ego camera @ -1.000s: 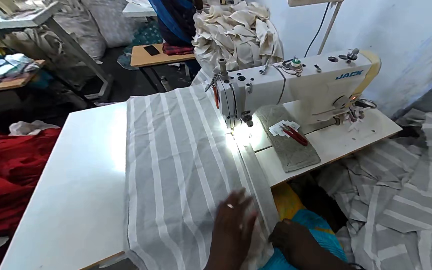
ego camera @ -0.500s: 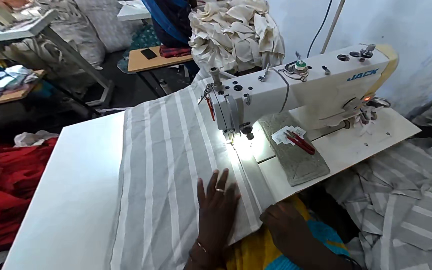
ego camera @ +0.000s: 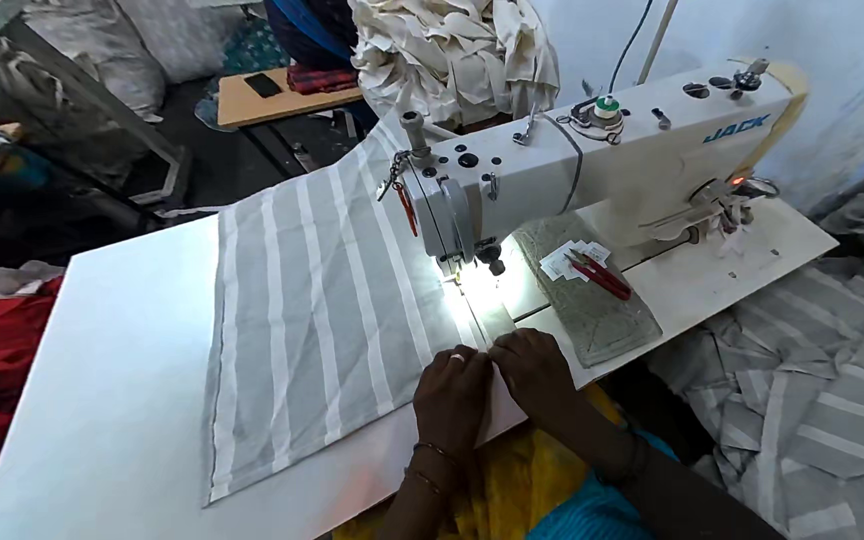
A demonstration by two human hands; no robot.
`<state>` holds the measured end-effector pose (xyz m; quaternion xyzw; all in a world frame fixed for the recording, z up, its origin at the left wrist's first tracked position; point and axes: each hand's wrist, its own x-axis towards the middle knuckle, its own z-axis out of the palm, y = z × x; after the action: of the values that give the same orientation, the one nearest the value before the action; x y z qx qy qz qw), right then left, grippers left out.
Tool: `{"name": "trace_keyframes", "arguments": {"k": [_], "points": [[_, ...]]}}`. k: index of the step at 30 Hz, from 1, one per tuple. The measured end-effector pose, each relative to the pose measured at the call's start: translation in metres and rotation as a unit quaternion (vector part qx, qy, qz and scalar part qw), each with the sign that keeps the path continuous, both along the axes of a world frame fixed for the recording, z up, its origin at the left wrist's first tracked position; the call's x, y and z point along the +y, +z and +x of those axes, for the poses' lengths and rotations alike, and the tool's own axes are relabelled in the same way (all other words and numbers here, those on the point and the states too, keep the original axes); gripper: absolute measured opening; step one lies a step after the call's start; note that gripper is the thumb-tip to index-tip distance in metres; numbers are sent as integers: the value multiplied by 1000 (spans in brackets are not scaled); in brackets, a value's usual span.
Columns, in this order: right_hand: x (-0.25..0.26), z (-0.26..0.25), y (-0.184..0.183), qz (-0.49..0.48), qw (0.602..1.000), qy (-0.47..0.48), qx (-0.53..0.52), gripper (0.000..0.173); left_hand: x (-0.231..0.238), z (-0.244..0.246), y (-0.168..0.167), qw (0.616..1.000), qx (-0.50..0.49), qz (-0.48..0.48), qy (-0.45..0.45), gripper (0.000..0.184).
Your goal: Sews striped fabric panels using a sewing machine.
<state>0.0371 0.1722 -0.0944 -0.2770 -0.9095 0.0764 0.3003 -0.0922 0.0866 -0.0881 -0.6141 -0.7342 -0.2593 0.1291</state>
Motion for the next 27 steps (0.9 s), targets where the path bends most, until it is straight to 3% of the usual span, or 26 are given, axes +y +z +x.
{"name": "trace_keyframes", "arguments": {"k": [7, 12, 15, 18, 21, 24, 27], "points": [[40, -30, 7, -28, 999, 28, -5, 15, 37, -29, 11, 999, -17, -33, -2, 8], [76, -49, 13, -52, 996, 63, -25, 21, 64, -52, 10, 999, -17, -50, 12, 11], [89, -3, 26, -55, 997, 47, -3, 27, 68, -58, 5, 997, -38, -60, 27, 16], [108, 65, 54, -4, 993, -113, 30, 30, 68, -60, 3, 997, -49, -50, 39, 19], [147, 121, 42, 29, 967, -250, 34, 35, 69, -58, 6, 998, -27, -27, 46, 22], [157, 151, 15, -1, 970, -243, 5, 42, 69, -58, 7, 997, -33, -24, 61, 32], [164, 151, 1, 10, 971, -236, 28, 36, 69, -59, 4, 997, -27, -20, 63, 33]]}}
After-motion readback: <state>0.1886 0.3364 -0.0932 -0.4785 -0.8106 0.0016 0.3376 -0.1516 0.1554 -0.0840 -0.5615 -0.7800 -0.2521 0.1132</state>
